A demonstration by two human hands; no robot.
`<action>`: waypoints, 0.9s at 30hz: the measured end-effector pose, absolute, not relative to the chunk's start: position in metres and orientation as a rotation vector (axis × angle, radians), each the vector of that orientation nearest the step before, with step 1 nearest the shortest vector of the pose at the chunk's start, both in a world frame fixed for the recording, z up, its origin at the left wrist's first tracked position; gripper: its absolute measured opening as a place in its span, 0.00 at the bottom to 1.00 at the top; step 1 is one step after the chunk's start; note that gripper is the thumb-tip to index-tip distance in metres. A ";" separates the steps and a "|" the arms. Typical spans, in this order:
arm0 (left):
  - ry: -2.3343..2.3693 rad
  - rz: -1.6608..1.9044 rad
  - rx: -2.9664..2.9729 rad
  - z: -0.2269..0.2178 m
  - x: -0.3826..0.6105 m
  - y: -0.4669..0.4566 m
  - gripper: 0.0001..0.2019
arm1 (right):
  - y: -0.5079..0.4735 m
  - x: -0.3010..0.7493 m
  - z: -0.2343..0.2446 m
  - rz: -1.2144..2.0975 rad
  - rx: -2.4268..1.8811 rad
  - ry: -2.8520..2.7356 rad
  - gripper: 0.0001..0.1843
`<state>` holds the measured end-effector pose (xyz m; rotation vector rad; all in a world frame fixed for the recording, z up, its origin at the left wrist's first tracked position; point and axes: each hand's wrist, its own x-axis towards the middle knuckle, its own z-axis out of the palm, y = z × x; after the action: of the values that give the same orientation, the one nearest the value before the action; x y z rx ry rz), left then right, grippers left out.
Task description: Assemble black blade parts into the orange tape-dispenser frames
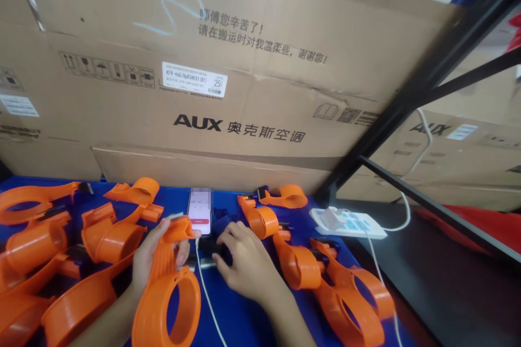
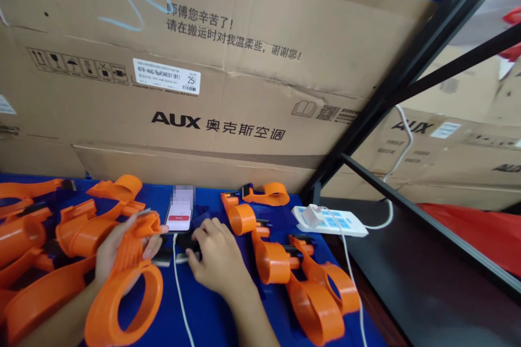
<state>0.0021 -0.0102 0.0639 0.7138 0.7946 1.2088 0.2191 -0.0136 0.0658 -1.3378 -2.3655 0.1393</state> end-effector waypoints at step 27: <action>0.975 1.030 1.257 0.036 0.021 -0.009 0.23 | -0.016 0.199 0.073 0.626 -1.067 -1.816 0.04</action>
<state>0.0213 -0.0091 0.0362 1.2570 0.9752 1.0303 0.1994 -0.0156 0.0725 -1.0669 -1.8159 0.6262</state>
